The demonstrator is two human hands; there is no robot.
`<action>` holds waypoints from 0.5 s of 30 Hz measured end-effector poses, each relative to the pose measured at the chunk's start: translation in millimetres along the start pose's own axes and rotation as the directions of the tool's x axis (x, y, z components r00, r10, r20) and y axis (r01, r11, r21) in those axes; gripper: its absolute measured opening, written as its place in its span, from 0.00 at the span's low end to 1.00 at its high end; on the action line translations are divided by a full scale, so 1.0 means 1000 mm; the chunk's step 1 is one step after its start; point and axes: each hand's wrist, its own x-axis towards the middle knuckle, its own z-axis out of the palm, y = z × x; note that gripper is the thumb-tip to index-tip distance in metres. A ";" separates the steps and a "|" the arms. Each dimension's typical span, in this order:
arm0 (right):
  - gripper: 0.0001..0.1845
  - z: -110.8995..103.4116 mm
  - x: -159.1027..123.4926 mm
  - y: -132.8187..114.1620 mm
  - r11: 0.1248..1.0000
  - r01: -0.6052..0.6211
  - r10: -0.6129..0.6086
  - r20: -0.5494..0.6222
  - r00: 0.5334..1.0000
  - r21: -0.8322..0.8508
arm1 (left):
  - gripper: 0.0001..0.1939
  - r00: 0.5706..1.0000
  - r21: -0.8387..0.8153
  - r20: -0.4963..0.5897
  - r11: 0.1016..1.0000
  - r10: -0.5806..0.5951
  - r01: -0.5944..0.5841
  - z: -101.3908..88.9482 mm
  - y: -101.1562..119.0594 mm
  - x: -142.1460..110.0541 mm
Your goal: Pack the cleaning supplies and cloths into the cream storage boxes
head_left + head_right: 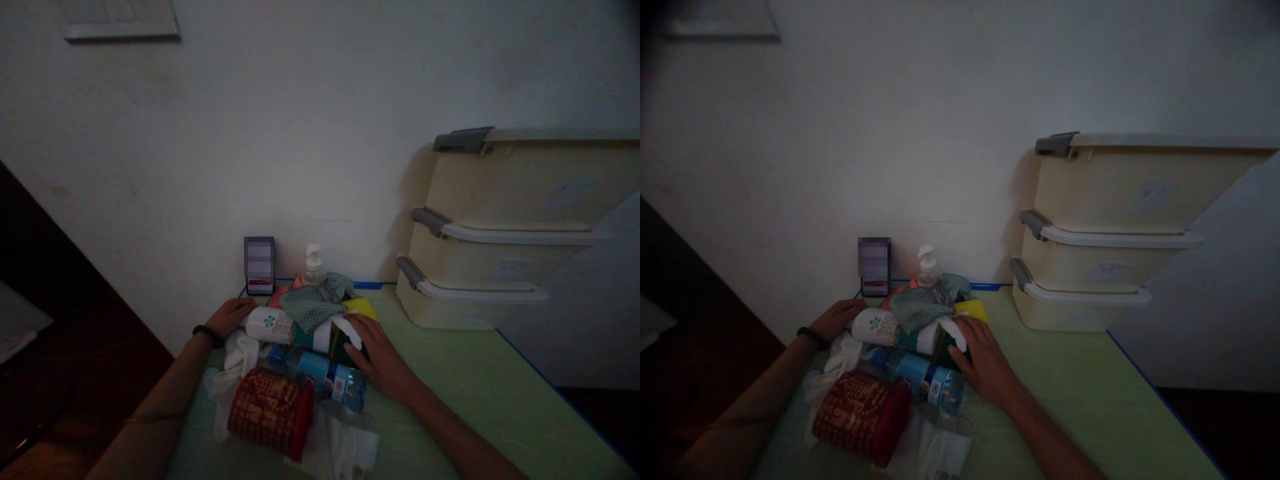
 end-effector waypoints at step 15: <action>0.16 -0.001 0.004 0.030 0.940 -0.328 0.337 -0.392 0.856 0.092 | 0.30 0.958 -0.009 0.285 1.000 0.017 -0.015 -0.013 0.034 -0.005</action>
